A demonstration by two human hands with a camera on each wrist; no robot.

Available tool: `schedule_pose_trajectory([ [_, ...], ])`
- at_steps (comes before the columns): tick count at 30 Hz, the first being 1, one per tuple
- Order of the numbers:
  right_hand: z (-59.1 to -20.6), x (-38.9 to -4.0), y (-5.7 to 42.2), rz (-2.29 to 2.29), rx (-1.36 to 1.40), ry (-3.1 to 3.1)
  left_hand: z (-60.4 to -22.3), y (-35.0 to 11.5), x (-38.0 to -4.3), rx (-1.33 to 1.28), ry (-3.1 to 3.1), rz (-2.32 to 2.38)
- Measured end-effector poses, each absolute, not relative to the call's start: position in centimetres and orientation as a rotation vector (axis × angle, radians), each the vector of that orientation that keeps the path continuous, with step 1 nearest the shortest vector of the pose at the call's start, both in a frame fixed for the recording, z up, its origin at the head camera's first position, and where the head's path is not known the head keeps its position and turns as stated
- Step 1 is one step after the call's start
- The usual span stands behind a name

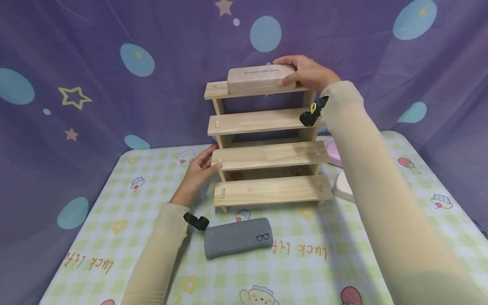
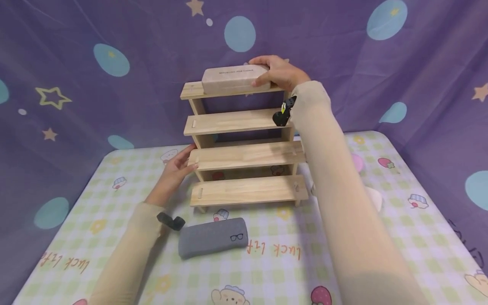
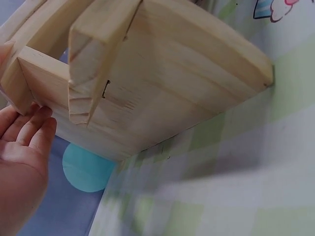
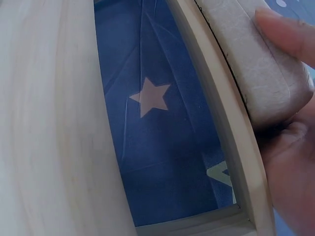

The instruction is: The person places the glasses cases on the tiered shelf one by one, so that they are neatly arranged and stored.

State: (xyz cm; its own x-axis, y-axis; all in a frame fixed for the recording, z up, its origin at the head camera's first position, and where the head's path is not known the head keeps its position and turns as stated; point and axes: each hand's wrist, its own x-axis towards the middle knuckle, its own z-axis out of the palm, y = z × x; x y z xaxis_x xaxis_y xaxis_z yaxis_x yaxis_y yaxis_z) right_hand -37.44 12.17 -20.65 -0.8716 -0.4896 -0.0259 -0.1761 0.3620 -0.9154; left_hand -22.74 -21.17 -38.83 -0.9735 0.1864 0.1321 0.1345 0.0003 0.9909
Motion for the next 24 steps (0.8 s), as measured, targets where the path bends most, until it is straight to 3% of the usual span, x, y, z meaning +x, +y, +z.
schedule_pose_trajectory([
  [17,-21.2,-36.7,14.7,-1.616,-0.662,2.405,-39.1,-20.8,-22.7,0.364,2.18,2.198],
  [24,-22.1,-35.3,16.9,-1.951,-0.772,2.265,-39.0,-20.6,-22.8,0.361,2.176,2.182],
])
